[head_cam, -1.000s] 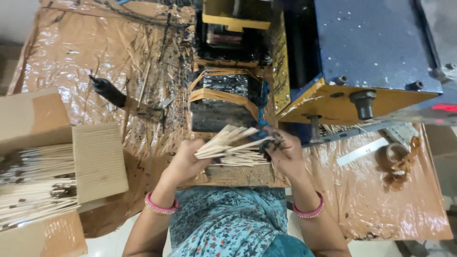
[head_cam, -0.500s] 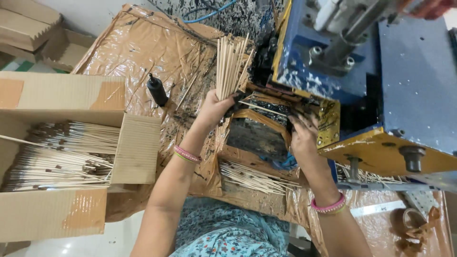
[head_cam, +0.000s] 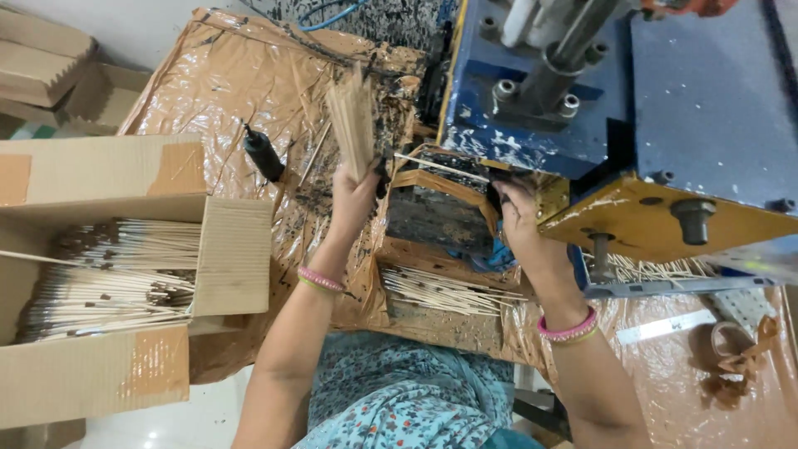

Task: Feeding raw sticks into an incense manufacturing machine to apply aromatic paste.

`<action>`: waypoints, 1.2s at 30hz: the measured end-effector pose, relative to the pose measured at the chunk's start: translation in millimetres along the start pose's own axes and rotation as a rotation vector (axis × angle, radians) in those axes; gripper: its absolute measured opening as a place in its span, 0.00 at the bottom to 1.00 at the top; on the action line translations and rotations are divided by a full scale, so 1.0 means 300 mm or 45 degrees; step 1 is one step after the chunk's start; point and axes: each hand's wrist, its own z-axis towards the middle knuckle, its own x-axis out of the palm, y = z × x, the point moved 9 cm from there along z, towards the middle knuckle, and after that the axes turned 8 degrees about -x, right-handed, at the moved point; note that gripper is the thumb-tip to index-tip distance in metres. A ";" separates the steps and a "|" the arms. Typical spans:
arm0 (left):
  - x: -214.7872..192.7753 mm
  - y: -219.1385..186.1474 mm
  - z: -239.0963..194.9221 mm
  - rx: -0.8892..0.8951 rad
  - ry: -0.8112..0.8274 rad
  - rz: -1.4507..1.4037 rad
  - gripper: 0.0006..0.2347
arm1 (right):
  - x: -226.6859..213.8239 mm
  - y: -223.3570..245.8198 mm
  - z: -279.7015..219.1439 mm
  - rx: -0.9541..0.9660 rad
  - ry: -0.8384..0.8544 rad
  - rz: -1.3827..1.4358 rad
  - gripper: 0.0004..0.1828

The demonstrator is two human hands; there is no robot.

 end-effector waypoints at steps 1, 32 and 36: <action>-0.029 0.002 -0.066 -0.084 -0.105 0.055 0.09 | -0.029 -0.030 -0.056 0.162 0.049 -0.076 0.08; 0.062 -0.136 0.097 0.019 0.055 0.010 0.03 | 0.096 0.016 0.080 -0.191 0.187 -0.292 0.23; 0.063 -0.113 0.078 0.071 0.056 -0.020 0.02 | 0.045 0.076 0.054 -0.062 0.191 -0.261 0.28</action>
